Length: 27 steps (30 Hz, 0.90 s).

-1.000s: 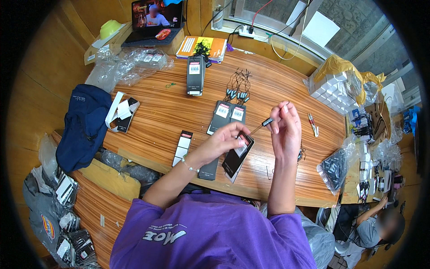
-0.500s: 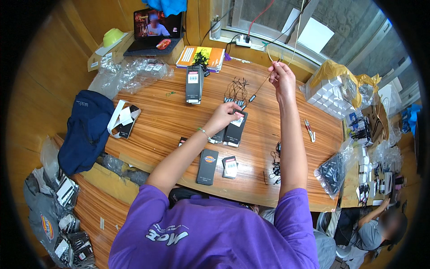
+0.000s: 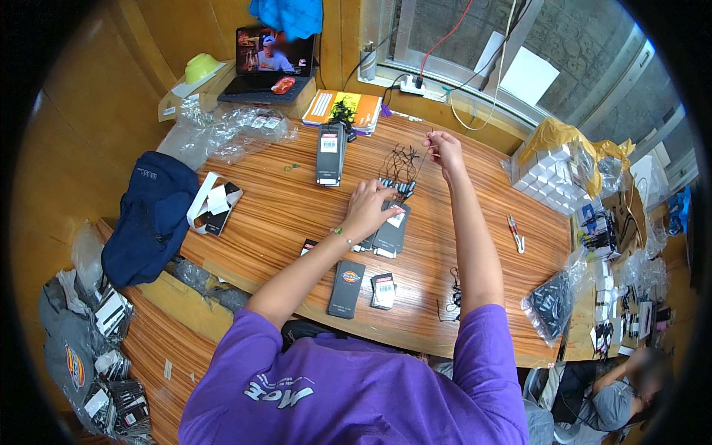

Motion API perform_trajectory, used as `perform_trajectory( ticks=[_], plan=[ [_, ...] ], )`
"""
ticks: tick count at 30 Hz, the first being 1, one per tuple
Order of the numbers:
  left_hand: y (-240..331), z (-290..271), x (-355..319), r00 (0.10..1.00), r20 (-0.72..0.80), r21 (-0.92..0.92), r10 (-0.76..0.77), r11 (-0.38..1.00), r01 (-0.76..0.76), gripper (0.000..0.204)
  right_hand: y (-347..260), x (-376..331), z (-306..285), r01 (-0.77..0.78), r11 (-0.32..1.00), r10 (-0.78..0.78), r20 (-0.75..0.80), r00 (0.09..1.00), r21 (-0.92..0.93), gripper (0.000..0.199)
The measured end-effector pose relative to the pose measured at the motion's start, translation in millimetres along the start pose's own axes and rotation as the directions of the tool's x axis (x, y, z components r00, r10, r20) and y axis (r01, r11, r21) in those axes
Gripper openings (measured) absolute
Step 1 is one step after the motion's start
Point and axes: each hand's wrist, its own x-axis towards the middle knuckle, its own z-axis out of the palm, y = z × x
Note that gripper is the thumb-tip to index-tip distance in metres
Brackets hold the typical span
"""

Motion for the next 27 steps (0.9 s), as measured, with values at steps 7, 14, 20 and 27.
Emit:
perform_trajectory(
  ticks=[7, 14, 20, 27],
  plan=[
    [14, -58, -64, 0.999, 0.028, 0.016, -0.030, 0.999, 0.030, 0.041, 34, 41, 6, -0.083, 0.991, 0.088, 0.048, 0.995, -0.102, 0.005],
    [12, -87, -114, 0.973, 0.191, 0.179, 0.127, 0.970, -0.162, 0.043, 53, 10, 9, 0.246, 0.902, -0.288, -0.070, 0.955, -0.356, 0.020],
    [7, -86, -119, 0.933, 0.338, 0.118, 0.119, 0.979, -0.167, 0.066, 12, -180, 18, 0.286, 0.810, 0.050, 0.547, 0.836, -0.512, 0.026],
    [-2, -76, -115, 0.926, 0.369, 0.136, 0.079, 0.981, -0.138, 0.066, 47, -259, 18, 0.435, 0.574, -0.055, 0.497, 0.866, -0.694, 0.035]
  ],
)
